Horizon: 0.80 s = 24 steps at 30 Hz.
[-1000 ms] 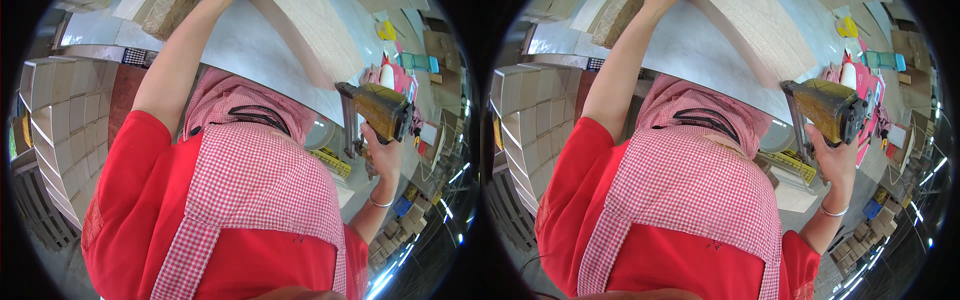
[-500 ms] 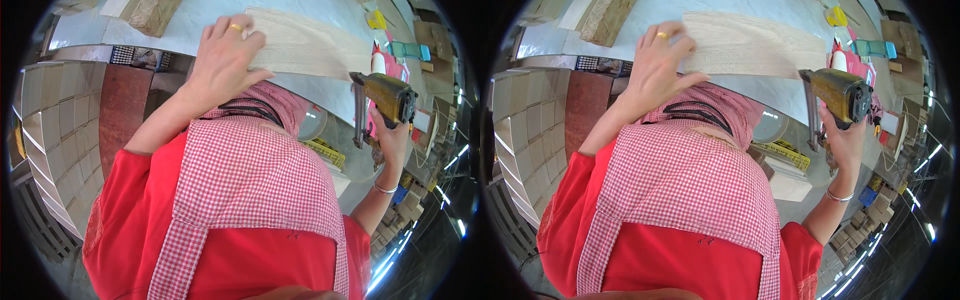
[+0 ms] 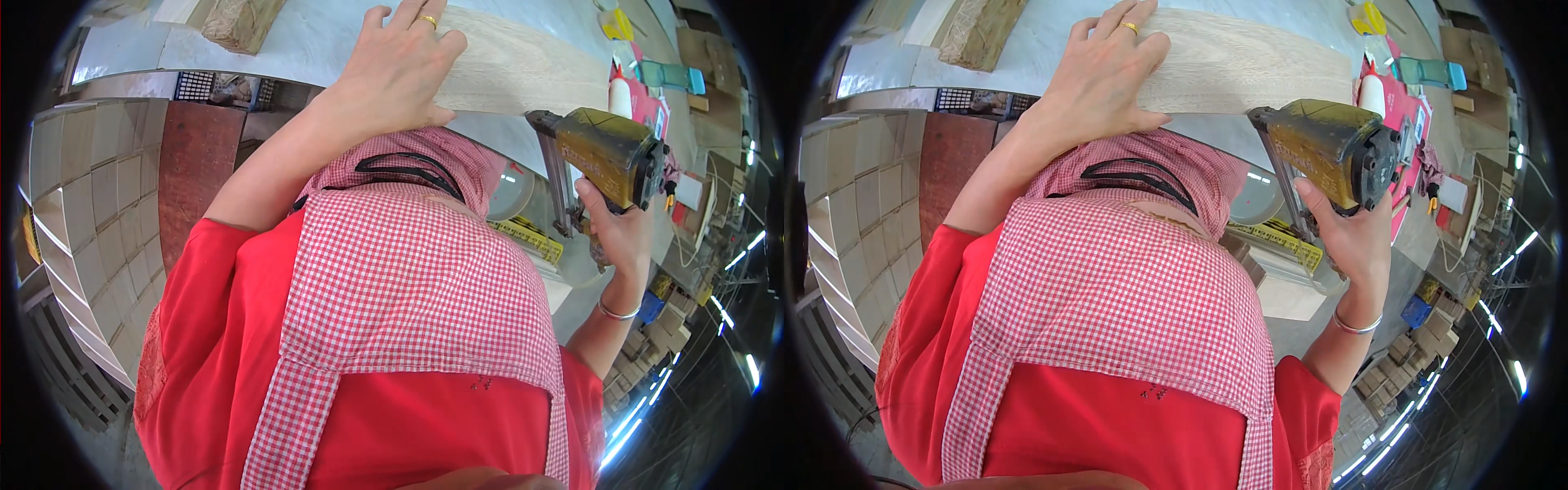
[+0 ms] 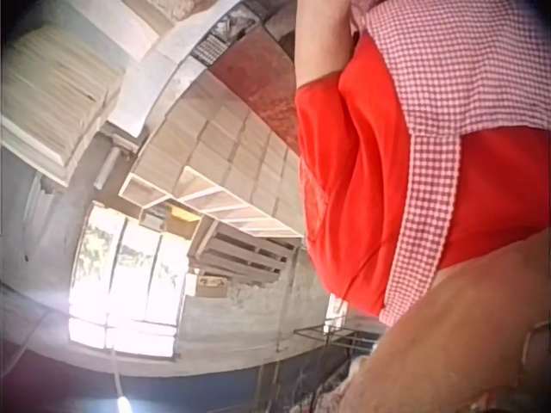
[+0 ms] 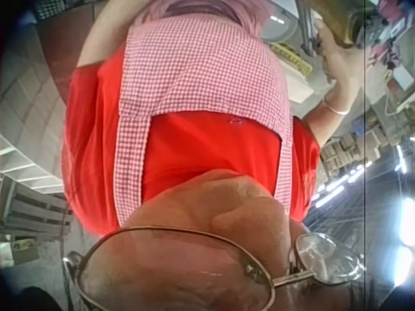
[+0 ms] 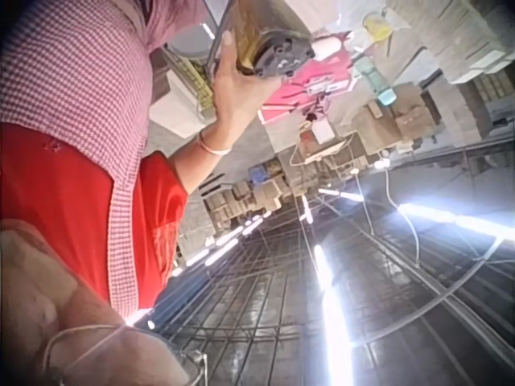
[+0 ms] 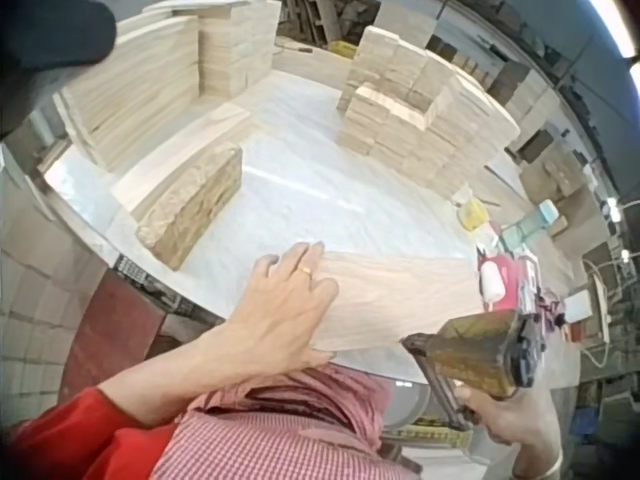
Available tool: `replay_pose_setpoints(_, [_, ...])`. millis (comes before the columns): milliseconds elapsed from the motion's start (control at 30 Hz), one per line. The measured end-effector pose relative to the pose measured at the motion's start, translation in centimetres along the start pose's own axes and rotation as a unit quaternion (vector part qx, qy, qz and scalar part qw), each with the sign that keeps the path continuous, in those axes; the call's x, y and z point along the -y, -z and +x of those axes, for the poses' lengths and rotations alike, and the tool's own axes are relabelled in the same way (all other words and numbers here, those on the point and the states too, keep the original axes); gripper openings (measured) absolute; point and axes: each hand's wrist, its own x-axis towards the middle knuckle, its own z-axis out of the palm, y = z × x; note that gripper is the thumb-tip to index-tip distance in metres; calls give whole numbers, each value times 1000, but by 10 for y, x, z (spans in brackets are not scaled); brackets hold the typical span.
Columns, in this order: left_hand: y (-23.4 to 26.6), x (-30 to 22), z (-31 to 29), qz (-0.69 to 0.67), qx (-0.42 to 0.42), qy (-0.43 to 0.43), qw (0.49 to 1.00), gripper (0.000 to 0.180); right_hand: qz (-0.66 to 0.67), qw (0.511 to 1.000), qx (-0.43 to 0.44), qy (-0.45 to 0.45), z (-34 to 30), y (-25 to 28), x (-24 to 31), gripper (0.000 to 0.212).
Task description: Assembling and nailing wooden boxes together using a pneumatic nail gun and glue.
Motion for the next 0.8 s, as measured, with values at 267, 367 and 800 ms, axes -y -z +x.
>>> replay_pose_setpoints(267, [11, -5, 2, 3, 34, 19, 999, 66, 33, 998, -20, -52, -1, -6, 0, 38])
replay_pose_setpoints(367, [13, -5, 4, 0, 50, 23, 998, 69, -34, 999, 3, -24, 2, -3, 5, 40])
replay_pose_setpoints(800, [-70, 64, -22, -233, -124, -78, 961, 119, -40, 993, -36, 109, -8, -24, 5, 36])
